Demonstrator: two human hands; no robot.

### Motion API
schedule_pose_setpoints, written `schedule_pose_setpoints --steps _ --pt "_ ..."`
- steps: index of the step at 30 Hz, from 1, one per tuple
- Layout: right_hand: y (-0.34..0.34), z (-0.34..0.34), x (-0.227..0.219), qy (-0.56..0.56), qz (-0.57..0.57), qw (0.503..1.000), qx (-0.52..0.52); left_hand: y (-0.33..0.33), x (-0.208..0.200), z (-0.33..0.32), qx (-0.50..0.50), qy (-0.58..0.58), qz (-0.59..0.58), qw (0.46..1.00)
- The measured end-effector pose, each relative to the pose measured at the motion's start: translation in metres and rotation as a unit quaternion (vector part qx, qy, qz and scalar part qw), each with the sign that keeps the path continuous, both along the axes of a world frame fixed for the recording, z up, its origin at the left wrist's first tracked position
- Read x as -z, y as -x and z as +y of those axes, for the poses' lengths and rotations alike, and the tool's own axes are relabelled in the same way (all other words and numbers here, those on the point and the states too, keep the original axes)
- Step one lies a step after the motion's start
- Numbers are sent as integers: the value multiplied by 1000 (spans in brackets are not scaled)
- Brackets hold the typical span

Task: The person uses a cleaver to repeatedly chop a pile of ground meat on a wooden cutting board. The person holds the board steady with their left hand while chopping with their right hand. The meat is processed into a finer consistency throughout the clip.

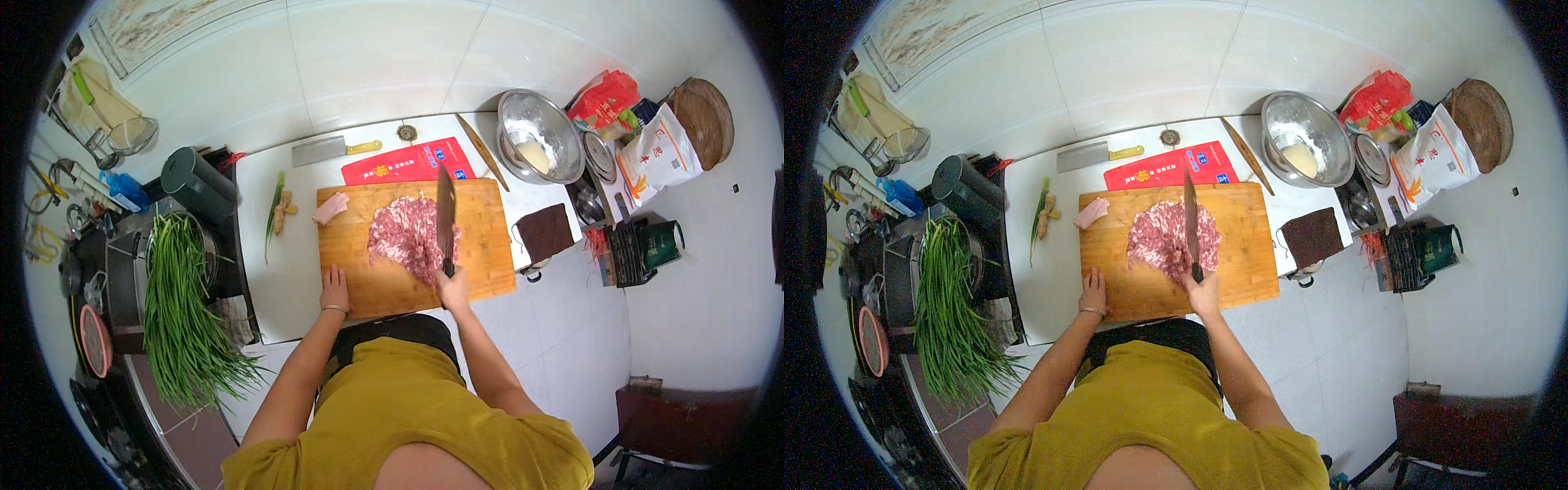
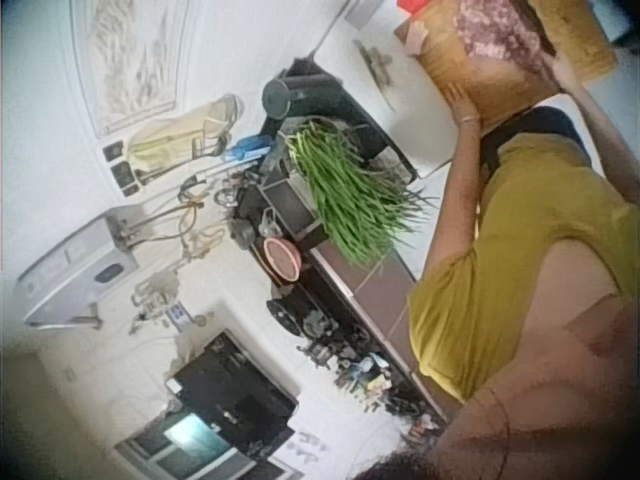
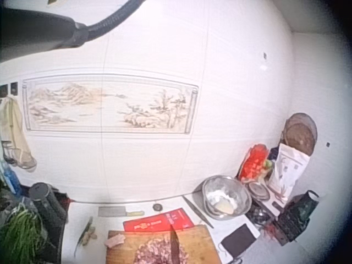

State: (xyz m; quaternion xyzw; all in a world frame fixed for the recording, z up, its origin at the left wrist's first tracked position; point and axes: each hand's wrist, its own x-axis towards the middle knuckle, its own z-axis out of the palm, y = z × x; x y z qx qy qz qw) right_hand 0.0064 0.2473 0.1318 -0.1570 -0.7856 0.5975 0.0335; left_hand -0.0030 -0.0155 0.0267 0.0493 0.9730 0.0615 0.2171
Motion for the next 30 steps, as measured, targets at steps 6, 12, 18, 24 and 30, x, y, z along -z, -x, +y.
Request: schedule_pose_setpoints --steps 6,12,18,24,30 --pt "-7 2 72 -91 -158 983 -29 6 -14 -3 7 -6 -13 1000" --pt "-1 -21 33 -51 123 990 43 -1 10 -2 23 30 26 999" --pt "7 -11 -1 -72 -223 971 -43 0 -10 -6 3 -22 -28 999" --pt "-5 -15 83 -45 164 980 105 -3 6 -2 26 29 11 999" --pt "5 -1 10 -66 -179 981 -27 0 -21 -2 11 -24 -35 999"
